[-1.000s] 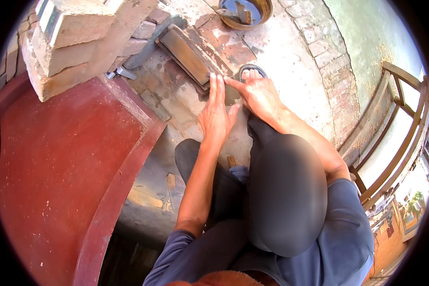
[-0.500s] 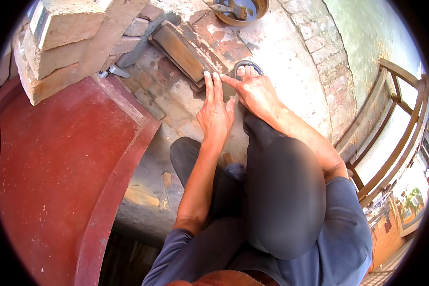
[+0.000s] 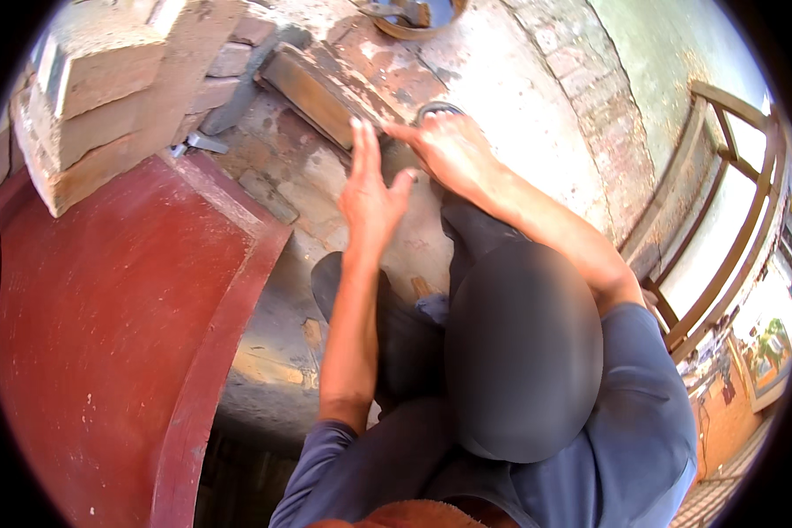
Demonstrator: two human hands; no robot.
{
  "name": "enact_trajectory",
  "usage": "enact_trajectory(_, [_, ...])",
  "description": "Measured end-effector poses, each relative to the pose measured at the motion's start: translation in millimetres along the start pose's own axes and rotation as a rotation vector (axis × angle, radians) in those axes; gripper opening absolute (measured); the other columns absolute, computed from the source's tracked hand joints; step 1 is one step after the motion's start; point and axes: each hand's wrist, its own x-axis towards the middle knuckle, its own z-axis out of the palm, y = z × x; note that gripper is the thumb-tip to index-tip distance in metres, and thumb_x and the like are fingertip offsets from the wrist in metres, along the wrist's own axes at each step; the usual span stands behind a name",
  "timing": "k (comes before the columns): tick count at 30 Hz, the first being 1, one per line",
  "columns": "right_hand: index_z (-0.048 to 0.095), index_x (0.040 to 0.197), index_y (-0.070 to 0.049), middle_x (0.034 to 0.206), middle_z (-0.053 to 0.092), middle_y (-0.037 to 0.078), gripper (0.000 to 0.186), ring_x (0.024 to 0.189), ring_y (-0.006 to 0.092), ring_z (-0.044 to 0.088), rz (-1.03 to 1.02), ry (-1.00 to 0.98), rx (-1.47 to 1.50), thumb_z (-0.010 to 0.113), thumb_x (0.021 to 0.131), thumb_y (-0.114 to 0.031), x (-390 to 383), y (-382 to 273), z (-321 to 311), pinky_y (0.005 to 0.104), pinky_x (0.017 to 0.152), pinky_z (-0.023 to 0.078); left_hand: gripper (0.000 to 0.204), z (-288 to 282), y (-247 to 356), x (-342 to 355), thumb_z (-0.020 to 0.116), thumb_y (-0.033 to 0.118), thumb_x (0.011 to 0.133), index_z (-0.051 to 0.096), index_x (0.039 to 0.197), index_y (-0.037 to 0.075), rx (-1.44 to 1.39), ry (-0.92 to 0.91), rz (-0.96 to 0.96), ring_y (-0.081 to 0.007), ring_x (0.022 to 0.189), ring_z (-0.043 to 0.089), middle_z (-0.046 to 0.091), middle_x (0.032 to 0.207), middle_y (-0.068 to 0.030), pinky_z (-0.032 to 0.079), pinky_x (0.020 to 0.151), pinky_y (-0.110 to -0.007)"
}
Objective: The person sits on the ground and sharpens a small metal tool on a wet grinding stone. They repeatedly rub the tool's edge against the stone, periodically lifting it to inspect the edge and occasionally dipping it into a nearby bowl of water.
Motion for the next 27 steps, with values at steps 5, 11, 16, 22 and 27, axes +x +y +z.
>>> enact_trajectory(5, [0.077,0.138,-0.017,0.086,0.073,0.018,0.054,0.073,0.0348,0.073,-0.012,-0.025,0.106,0.071,0.085,-0.007,1,5,2,0.0461,0.063,0.057,0.103,-4,-4,4,0.084,0.027,0.09,0.026,0.175,0.012,-0.034,-0.023,0.003,-0.0399,0.142,0.061,0.023,0.183,-0.0123,0.058,0.104,-0.047])
enact_trajectory(11, [0.076,0.137,-0.016,0.078,0.071,0.017,0.052,0.072,0.0342,0.073,-0.006,0.012,0.073,0.072,0.085,-0.01,6,1,5,0.0465,0.065,0.057,0.106,3,-10,5,0.085,0.029,0.089,0.025,0.174,0.01,0.02,0.042,0.049,-0.0395,0.14,0.062,0.025,0.182,-0.0126,0.058,0.104,-0.048])
enact_trajectory(16, [0.076,0.138,-0.016,0.085,0.071,0.017,0.056,0.08,0.036,0.073,-0.046,0.013,0.049,0.071,0.083,-0.006,-6,9,6,0.0478,0.068,0.058,0.107,1,-3,-6,0.086,0.029,0.087,0.027,0.173,0.007,-0.003,-0.034,0.01,-0.0399,0.139,0.063,0.024,0.182,-0.0123,0.059,0.102,-0.047])
enact_trajectory(22, [0.075,0.139,-0.015,0.071,0.067,0.015,0.056,0.068,0.0358,0.07,-0.04,0.073,0.114,0.074,0.083,-0.01,18,2,5,0.048,0.065,0.057,0.103,-13,3,15,0.083,0.032,0.09,0.027,0.174,0.009,0.068,0.013,-0.016,-0.0386,0.137,0.064,0.024,0.182,-0.0134,0.058,0.103,-0.047])
enact_trajectory(27, [0.075,0.14,-0.015,0.089,0.071,0.022,0.057,0.075,0.0369,0.072,-0.094,0.063,0.013,0.069,0.085,-0.005,-19,7,9,0.0468,0.066,0.058,0.106,0,7,-20,0.086,0.034,0.088,0.028,0.173,0.009,0.042,-0.113,-0.03,-0.0403,0.136,0.065,0.023,0.183,-0.0121,0.059,0.102,-0.046])
